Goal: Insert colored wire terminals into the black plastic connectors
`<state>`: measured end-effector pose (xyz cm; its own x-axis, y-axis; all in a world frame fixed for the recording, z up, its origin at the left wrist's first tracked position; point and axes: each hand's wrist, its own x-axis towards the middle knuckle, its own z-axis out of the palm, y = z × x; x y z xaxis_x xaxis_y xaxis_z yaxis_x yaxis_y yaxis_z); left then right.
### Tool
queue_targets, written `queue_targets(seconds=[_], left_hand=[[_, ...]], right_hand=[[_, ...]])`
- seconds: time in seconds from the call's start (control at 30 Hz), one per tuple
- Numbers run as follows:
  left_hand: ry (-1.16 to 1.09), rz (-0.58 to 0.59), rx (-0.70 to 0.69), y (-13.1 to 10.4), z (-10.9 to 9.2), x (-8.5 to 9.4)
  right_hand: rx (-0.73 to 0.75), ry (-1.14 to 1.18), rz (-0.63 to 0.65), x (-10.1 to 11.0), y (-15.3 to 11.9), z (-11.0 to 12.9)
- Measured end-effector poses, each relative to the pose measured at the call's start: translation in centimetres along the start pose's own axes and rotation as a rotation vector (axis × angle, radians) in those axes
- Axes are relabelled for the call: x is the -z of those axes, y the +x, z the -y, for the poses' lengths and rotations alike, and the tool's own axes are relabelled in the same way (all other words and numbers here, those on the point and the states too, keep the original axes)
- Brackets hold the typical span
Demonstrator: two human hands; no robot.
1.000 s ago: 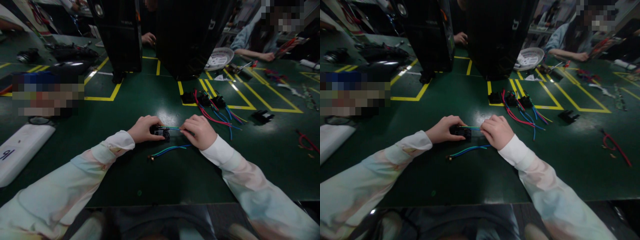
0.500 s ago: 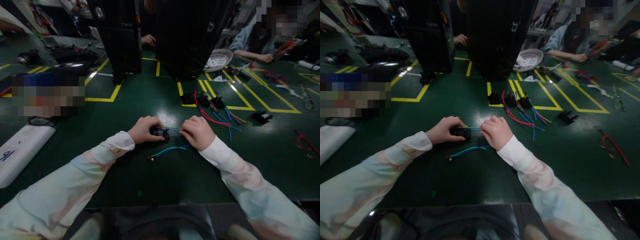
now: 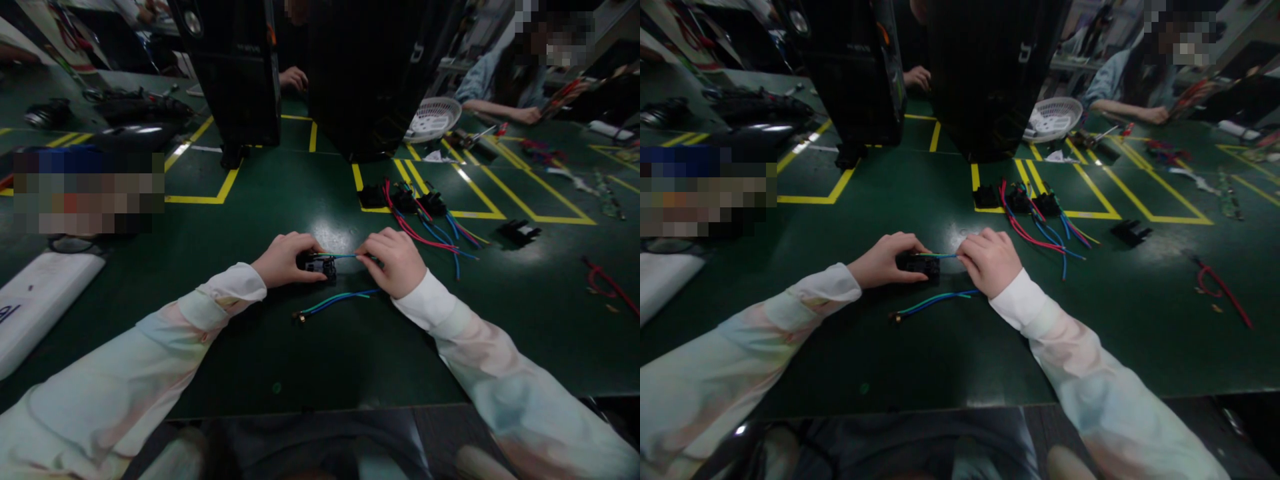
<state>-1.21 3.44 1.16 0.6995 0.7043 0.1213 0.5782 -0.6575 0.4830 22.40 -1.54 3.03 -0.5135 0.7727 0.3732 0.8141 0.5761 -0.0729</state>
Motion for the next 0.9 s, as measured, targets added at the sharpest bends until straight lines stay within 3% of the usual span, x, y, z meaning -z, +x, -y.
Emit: queue_targets(seconds=[0.17,0.37,0.53,0.67,0.9], left_hand=[[0.006,0.015,-0.007,0.01,0.04,0.00],[0.006,0.021,0.002,-0.01,0.03,-0.03],[0.006,0.020,-0.008,-0.04,0.23,-0.06],[0.011,0.011,-0.004,-0.06,0.23,-0.02],[-0.004,0.024,-0.003,-0.12,0.16,-0.03]], right_hand=[[0.093,0.092,0.087,0.23,-0.08,0.02],[-0.018,-0.002,0.012,-0.05,-0.01,-0.17],[0.083,0.041,0.071,-0.10,-0.02,-0.34],[0.020,0.015,0.044,-0.05,-0.02,-0.30],[0.095,0.052,0.103,0.30,-0.03,-0.16]])
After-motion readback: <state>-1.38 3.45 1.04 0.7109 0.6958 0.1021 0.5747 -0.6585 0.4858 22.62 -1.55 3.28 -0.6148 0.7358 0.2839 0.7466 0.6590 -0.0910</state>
